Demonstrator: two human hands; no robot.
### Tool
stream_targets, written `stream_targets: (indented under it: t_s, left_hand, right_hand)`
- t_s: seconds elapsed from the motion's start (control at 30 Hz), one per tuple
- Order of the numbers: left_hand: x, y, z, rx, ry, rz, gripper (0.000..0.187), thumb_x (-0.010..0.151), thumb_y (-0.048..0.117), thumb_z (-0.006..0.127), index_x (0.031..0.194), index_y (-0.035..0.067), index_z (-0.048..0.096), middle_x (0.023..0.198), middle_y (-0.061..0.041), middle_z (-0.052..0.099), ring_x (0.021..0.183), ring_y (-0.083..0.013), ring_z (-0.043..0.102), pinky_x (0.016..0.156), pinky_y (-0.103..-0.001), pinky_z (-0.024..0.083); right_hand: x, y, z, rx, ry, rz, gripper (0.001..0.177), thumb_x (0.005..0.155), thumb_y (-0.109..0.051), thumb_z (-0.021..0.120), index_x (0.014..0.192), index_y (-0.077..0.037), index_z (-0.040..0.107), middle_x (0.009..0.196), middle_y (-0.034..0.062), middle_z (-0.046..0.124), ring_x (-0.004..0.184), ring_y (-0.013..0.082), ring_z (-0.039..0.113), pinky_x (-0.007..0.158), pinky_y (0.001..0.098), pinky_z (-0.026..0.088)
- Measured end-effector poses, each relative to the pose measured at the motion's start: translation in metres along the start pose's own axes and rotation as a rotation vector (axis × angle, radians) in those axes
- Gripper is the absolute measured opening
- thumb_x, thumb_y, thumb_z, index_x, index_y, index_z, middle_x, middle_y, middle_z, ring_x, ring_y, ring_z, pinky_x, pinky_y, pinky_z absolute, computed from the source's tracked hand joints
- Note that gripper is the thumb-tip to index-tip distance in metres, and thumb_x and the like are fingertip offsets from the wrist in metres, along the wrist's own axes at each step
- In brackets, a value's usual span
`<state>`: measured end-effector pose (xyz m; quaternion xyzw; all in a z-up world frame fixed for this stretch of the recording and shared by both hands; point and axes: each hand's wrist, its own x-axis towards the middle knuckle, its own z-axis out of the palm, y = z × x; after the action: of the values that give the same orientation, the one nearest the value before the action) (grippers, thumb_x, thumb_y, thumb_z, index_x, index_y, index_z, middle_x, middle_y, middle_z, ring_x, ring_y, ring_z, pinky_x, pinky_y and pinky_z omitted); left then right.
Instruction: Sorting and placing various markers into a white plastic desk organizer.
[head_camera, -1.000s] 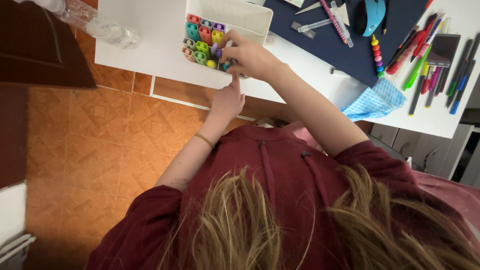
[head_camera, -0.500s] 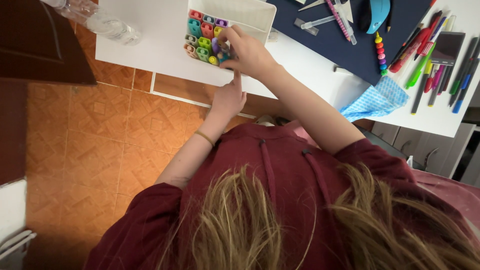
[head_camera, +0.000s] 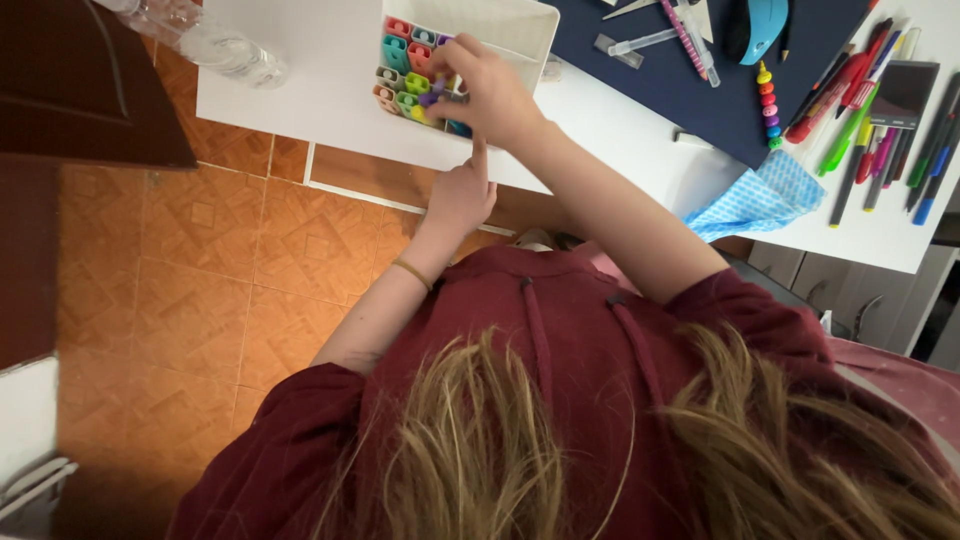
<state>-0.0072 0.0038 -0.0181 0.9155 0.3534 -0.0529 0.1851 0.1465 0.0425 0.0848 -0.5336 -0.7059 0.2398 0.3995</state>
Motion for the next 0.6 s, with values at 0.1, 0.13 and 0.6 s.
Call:
stream_targets:
  t_s: [0.1,0.13,0.6]
  left_hand:
    - [0.000,0.004,-0.010,0.031,-0.052,-0.038,0.089,0.102,0.030,0.055,0.162,0.000,-0.004,0.083,-0.011,0.068,0.060,-0.0299,0.063,0.047,-0.042,0.046]
    - [-0.002,0.006,-0.012,0.031,-0.051,-0.037,0.089,0.102,0.030,0.055,0.162,0.000,-0.004,0.083,-0.011,0.068,0.060,-0.0299,0.063,0.047,-0.042,0.046]
    - [-0.005,0.002,-0.016,0.020,0.211,0.031,0.099,0.092,0.023,0.071,0.162,0.001,0.005,0.127,-0.020,0.055,0.103,-0.0359,0.059,0.074,-0.045,0.056]
  right_hand:
    - [0.005,0.021,-0.003,-0.045,-0.084,-0.176,0.047,0.088,-0.027,0.095,0.117,-0.006,0.065,0.117,0.0130,0.059,0.095,0.0299,0.067,0.074,0.0401,0.055]
    - [0.003,0.020,-0.012,-0.046,-0.083,-0.177,0.047,0.088,-0.027,0.095,0.117,-0.006,0.065,0.117,0.0130,0.059,0.095,0.0299,0.067,0.074,0.0401,0.055]
    - [-0.001,0.030,-0.011,-0.173,-0.029,-0.124,0.021,0.094,-0.017,0.088,0.100,-0.008,0.070,0.093,0.0091,0.068,0.075,0.0244,0.066,0.065,0.0360,0.052]
